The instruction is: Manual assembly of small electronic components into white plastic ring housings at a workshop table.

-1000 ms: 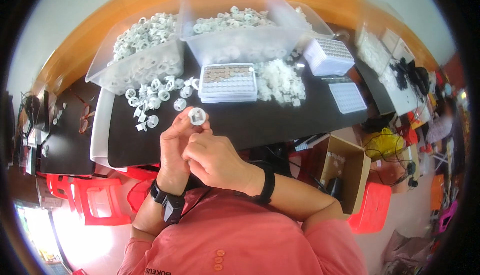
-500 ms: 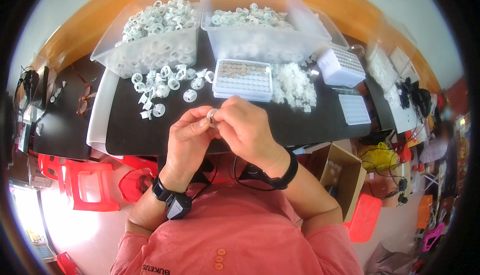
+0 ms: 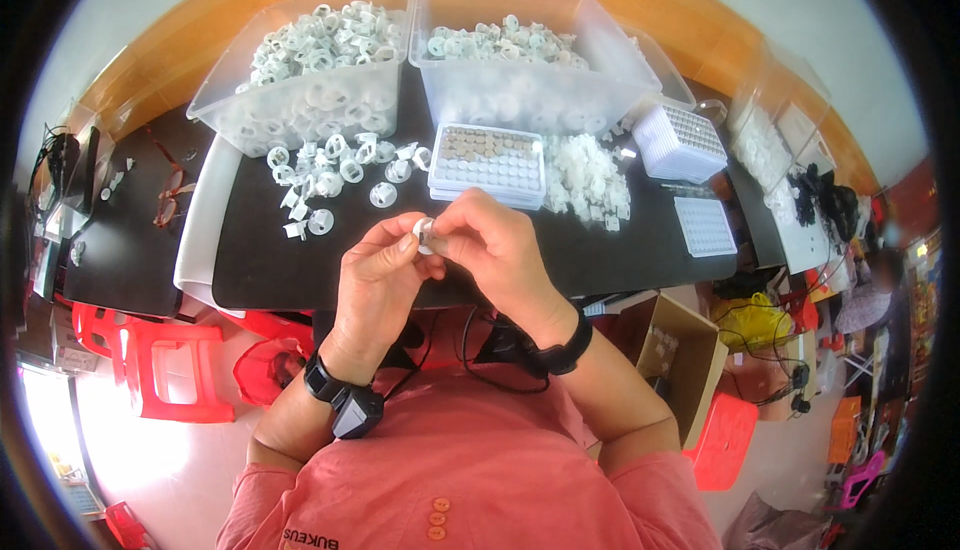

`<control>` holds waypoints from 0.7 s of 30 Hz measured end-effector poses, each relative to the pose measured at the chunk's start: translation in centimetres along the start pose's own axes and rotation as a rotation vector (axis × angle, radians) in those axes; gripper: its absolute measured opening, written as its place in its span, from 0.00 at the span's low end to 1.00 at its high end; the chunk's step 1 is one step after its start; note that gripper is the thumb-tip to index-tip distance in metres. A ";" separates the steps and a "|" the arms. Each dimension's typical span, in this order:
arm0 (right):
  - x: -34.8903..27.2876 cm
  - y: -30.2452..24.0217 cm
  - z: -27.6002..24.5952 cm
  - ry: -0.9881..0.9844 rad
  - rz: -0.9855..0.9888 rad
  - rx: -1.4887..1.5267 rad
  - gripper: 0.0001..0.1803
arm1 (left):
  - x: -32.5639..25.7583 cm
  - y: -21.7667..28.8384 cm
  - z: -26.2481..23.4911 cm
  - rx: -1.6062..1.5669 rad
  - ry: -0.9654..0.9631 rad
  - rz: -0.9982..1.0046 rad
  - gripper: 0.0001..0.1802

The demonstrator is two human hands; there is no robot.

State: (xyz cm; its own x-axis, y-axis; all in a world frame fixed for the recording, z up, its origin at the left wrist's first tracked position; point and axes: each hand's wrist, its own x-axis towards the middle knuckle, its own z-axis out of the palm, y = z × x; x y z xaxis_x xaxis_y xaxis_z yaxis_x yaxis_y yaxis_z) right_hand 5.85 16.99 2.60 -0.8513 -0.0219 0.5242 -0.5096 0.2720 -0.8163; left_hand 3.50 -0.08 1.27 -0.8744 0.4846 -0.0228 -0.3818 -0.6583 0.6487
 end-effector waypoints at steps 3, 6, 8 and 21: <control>-0.3 -0.5 0.5 0.036 0.129 0.078 0.05 | 0.0 0.0 -0.1 0.003 0.004 0.002 0.12; 0.0 -2.1 0.7 0.057 0.271 0.131 0.04 | 0.0 -0.1 -0.1 0.029 0.005 0.007 0.14; 0.4 -2.8 0.6 0.064 0.396 0.177 0.04 | -0.1 -0.1 0.1 0.046 0.004 0.015 0.15; 0.6 -2.7 -1.2 0.031 0.605 0.429 0.07 | 0.4 0.0 -0.2 0.012 -0.080 -0.054 0.13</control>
State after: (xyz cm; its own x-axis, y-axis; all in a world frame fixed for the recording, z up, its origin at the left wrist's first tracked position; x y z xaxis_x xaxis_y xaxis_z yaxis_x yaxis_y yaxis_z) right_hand 6.88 17.35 5.37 -0.9981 0.0413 -0.0462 0.0384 -0.1724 -0.9843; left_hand 3.09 0.04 1.11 -0.8258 0.5640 0.0024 -0.4238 -0.6234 0.6571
